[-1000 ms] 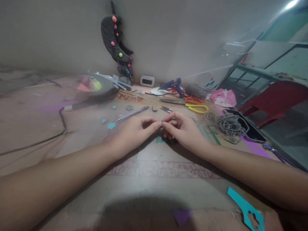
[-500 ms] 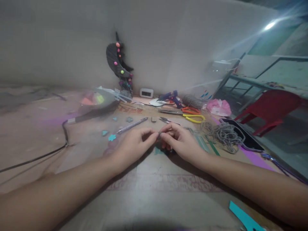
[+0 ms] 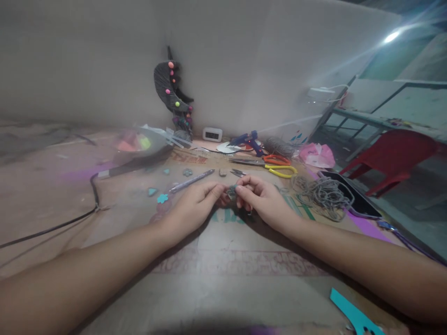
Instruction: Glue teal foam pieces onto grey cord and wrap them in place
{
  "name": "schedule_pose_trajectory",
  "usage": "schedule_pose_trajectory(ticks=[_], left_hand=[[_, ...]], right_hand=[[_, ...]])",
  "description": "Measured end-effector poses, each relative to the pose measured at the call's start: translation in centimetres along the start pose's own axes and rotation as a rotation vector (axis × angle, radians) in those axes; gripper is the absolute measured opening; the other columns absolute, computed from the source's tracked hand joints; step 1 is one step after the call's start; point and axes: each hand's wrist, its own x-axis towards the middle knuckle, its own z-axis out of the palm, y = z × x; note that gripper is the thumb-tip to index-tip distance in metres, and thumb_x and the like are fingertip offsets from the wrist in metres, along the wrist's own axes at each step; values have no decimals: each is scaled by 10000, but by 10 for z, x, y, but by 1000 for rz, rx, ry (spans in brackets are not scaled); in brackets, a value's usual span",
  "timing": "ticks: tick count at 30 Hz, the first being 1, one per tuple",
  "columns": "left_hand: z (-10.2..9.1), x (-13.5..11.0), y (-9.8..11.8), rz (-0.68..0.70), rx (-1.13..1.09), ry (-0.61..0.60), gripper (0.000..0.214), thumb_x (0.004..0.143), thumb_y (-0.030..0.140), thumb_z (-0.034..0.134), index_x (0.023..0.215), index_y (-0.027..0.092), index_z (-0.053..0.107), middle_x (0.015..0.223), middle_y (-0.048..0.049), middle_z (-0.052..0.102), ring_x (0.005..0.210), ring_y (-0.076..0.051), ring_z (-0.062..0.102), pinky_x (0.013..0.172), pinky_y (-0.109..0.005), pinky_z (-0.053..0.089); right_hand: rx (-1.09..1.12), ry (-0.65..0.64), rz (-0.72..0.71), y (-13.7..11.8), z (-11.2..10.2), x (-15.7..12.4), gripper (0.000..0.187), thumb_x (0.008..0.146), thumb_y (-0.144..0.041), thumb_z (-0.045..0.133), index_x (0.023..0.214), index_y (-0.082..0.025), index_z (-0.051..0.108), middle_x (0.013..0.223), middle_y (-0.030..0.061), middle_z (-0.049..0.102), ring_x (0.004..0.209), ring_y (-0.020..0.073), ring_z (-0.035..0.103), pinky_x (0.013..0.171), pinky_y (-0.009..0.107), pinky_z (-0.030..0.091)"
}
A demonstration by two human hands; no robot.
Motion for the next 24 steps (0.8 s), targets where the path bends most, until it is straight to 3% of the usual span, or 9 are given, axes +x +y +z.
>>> schedule_pose_trajectory(ticks=[4, 10, 16, 24], left_hand=[[0, 1, -2, 22, -33, 48, 421, 1037, 473, 404, 1067, 187, 711, 964, -62, 745, 929, -202, 697, 870, -327, 546], [0, -2, 9, -15, 67, 52, 221, 930, 394, 609, 986, 198, 695, 961, -43, 755, 903, -203, 696, 823, -309, 532], [-1, -3, 11, -10, 188, 81, 173, 921, 345, 587, 862, 204, 668, 869, -15, 733, 818, -186, 660, 749, -299, 494], [-1, -4, 11, 42, 264, 72, 154, 913, 324, 586, 864, 204, 668, 879, -11, 732, 815, -184, 653, 749, -301, 481]], right_hand=[[20, -5, -8, -1, 0, -1, 336, 843, -509, 684, 864, -213, 527, 586, -56, 607, 476, 87, 475, 473, 224, 355], [32, -11, -11, -2, 1, -2, 386, 831, -558, 697, 860, -214, 526, 582, -56, 605, 476, 84, 470, 454, 219, 342], [43, 5, -28, 1, -1, -1, 353, 867, -542, 659, 881, -196, 589, 637, -35, 616, 502, 82, 464, 463, 221, 359], [-26, -28, -27, -2, -1, -4, 278, 855, -464, 675, 853, -193, 616, 622, -54, 550, 510, 86, 451, 466, 227, 358]])
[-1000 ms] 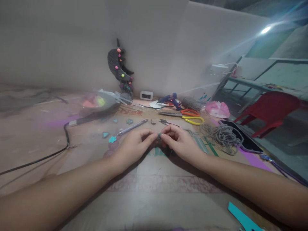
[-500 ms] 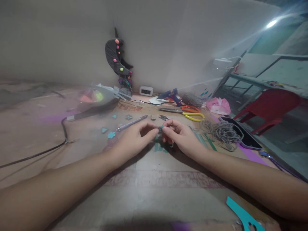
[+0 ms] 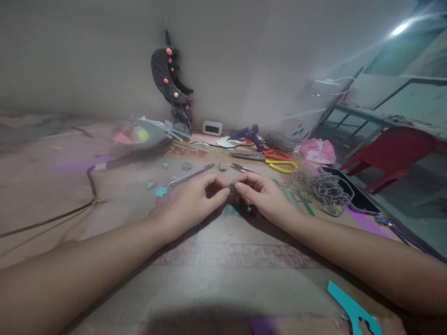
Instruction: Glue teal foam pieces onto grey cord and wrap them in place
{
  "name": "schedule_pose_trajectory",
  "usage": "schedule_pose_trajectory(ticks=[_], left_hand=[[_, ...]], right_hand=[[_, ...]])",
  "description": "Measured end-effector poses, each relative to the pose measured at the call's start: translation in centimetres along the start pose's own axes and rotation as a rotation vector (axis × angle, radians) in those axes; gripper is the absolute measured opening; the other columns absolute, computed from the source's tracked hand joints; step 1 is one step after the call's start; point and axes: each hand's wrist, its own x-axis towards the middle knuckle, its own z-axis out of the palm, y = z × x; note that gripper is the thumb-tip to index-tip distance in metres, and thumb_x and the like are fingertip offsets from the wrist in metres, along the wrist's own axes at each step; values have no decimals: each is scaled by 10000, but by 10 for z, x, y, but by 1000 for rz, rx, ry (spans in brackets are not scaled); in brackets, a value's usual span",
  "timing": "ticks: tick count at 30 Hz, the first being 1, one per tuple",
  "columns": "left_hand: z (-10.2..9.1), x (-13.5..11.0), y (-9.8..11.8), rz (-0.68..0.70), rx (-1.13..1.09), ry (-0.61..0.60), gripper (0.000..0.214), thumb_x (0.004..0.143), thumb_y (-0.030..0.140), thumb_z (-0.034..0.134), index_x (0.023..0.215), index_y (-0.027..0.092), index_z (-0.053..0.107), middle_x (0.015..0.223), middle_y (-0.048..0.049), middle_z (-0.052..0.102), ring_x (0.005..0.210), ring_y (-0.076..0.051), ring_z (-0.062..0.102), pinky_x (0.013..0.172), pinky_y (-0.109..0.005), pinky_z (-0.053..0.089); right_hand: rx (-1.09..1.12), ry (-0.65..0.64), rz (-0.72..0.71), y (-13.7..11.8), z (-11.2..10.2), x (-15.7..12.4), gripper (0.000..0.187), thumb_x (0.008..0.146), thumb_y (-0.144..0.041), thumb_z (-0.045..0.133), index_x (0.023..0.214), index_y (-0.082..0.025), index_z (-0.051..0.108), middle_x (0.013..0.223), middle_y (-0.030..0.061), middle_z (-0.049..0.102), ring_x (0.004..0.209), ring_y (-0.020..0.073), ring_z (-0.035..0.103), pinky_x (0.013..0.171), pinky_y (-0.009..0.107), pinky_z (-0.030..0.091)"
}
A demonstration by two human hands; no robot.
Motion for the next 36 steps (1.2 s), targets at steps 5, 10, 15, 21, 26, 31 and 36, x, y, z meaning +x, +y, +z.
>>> schedule_pose_trajectory(ticks=[5, 10, 15, 21, 26, 31, 36], left_hand=[[0, 0, 2, -6, 49, -6, 162, 904, 323, 583, 834, 199, 661, 855, -8, 722, 805, -188, 646, 740, -311, 462], [1, 0, 1, 13, 38, -10, 170, 901, 330, 585, 825, 199, 662, 843, -4, 716, 799, -186, 636, 739, -313, 455], [1, 1, -3, -41, -17, -24, 188, 899, 388, 615, 910, 213, 681, 905, -1, 719, 839, -192, 631, 755, -318, 457], [1, 2, -3, -32, -83, -3, 207, 937, 383, 571, 876, 206, 658, 860, 0, 689, 809, -179, 605, 742, -314, 435], [1, 2, -3, -66, -56, 36, 215, 924, 391, 574, 830, 205, 627, 831, 2, 666, 798, -182, 588, 715, -317, 411], [1, 2, -2, -100, -42, 13, 209, 898, 379, 576, 799, 201, 625, 797, -5, 662, 760, -184, 575, 684, -318, 400], [2, 3, -3, -108, -51, 0, 223, 889, 398, 579, 810, 200, 646, 791, -8, 673, 744, -182, 578, 677, -313, 413]], right_hand=[[-86, 8, -16, 0, 0, 1, 171, 869, -348, 622, 819, -185, 605, 670, -32, 605, 526, 79, 458, 485, 223, 365], [-102, 10, -23, 0, 1, 0, 163, 868, -344, 616, 806, -192, 612, 661, -30, 603, 542, 91, 483, 499, 230, 396], [-77, 59, -34, 0, 0, -2, 206, 890, -394, 617, 830, -197, 636, 670, -25, 599, 547, 94, 471, 484, 230, 380], [-106, 58, -30, 2, -3, 2, 346, 935, -513, 563, 913, -183, 663, 700, 1, 637, 563, 105, 517, 516, 245, 421], [-228, 72, -47, 3, -10, 3, 208, 806, -339, 714, 931, -189, 641, 796, 16, 688, 699, 145, 629, 636, 273, 498], [-364, 187, -169, 1, -17, 5, 135, 848, -321, 647, 805, -193, 658, 729, 6, 673, 664, 143, 613, 609, 266, 471], [-421, 192, -202, 0, -19, 6, 188, 888, -360, 606, 839, -195, 682, 748, 17, 681, 688, 158, 617, 632, 281, 468]])
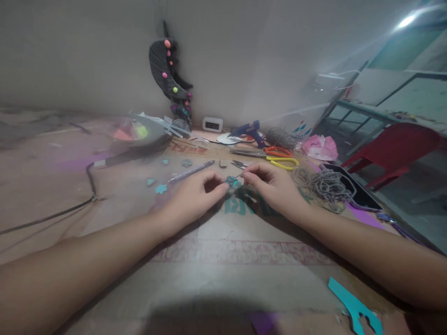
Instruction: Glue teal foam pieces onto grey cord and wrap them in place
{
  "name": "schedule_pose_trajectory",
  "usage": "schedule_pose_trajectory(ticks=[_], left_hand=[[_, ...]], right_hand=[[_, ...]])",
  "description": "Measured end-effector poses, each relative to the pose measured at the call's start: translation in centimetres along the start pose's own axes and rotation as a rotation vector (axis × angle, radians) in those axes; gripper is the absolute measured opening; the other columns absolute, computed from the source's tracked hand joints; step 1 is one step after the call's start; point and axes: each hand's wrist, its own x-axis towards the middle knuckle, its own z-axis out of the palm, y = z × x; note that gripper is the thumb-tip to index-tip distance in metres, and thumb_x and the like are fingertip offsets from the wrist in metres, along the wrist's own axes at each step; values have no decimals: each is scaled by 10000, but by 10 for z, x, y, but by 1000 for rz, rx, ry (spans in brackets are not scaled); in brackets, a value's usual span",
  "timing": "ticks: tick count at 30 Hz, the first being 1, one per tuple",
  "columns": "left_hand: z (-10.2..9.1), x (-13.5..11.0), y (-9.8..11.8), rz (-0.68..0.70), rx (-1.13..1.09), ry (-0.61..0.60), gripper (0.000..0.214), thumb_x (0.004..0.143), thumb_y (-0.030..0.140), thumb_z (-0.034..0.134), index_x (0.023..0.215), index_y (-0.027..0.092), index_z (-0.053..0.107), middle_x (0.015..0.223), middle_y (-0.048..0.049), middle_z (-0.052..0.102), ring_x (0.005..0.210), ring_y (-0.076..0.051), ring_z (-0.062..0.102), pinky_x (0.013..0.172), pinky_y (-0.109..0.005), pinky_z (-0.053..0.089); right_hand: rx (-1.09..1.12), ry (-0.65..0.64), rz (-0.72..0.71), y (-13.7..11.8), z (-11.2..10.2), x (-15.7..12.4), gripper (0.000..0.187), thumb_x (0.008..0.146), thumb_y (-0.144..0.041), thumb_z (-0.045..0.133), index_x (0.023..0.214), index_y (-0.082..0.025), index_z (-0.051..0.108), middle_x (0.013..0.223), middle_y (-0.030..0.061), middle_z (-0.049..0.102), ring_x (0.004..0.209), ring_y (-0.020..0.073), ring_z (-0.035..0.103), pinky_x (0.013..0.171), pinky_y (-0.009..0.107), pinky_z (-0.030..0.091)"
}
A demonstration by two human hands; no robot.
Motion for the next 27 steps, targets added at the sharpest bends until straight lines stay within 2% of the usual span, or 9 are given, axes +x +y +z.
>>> schedule_pose_trajectory(ticks=[4, 8, 10, 11, 14, 16, 18, 22, 27], left_hand=[[-1, -1, 0, -4, 5, 2, 222, 891, 400, 576, 824, 202, 652, 813, -10, 682, 764, -187, 585, 697, -318, 421], [-1, -1, -1, -5, 13, 10, 215, 889, 397, 579, 824, 204, 647, 813, -8, 674, 755, -183, 574, 679, -312, 407], [-1, 0, -1, -10, 7, 11, 212, 887, 395, 580, 820, 203, 642, 807, -8, 667, 745, -181, 570, 667, -308, 402], [0, 0, -1, -14, 4, 10, 210, 884, 392, 583, 815, 202, 640, 804, -9, 664, 741, -180, 568, 662, -307, 400], [0, 1, -2, -20, -16, 6, 209, 884, 389, 584, 817, 198, 636, 809, -9, 661, 741, -177, 567, 659, -303, 399], [0, 1, -2, -27, -30, 4, 211, 889, 393, 585, 825, 198, 635, 818, -7, 660, 744, -175, 567, 663, -301, 401], [-1, 0, -1, -33, -36, 3, 212, 897, 395, 584, 830, 199, 632, 825, -3, 659, 756, -176, 570, 676, -301, 405], [-2, -1, 1, -43, -21, -8, 213, 905, 396, 583, 817, 204, 613, 827, -1, 655, 772, -182, 578, 686, -303, 405], [-2, 0, 0, -33, -6, -3, 203, 911, 389, 580, 817, 212, 613, 826, 3, 665, 801, -189, 600, 702, -302, 408]], right_hand=[[-50, 50, -20, 6, -9, 9, 233, 906, -397, 582, 987, -201, 678, 880, 40, 704, 746, 172, 620, 657, 297, 467], [-103, 260, -40, 31, -31, 32, 155, 861, -359, 644, 830, -213, 599, 765, 11, 642, 696, 159, 591, 650, 289, 472], [-131, 295, 16, 50, -44, 47, 125, 845, -316, 651, 803, -213, 595, 748, 13, 650, 696, 167, 614, 671, 301, 502], [-133, 292, 41, 59, -50, 55, 83, 838, -280, 648, 871, -208, 624, 825, 30, 692, 761, 183, 653, 725, 319, 530], [-183, 218, 121, 84, -66, 83, 372, 798, -220, 687, 1163, -163, 647, 1188, 126, 723, 1043, 251, 700, 947, 402, 547], [-258, 149, 163, 94, -71, 101, 599, 787, -246, 738, 1350, -127, 573, 1407, 188, 619, 1229, 300, 639, 1057, 442, 498], [-348, 99, 197, 98, -71, 119, 699, 793, -276, 763, 1427, -106, 522, 1500, 214, 536, 1313, 327, 582, 1116, 466, 450], [-382, 29, 233, 97, -58, 145, 602, 831, -343, 756, 1362, -110, 592, 1356, 190, 659, 1190, 315, 654, 1046, 455, 497], [-361, 53, 319, 102, -42, 161, 325, 806, -295, 772, 1059, -97, 722, 1041, 165, 762, 956, 291, 713, 887, 415, 556]])
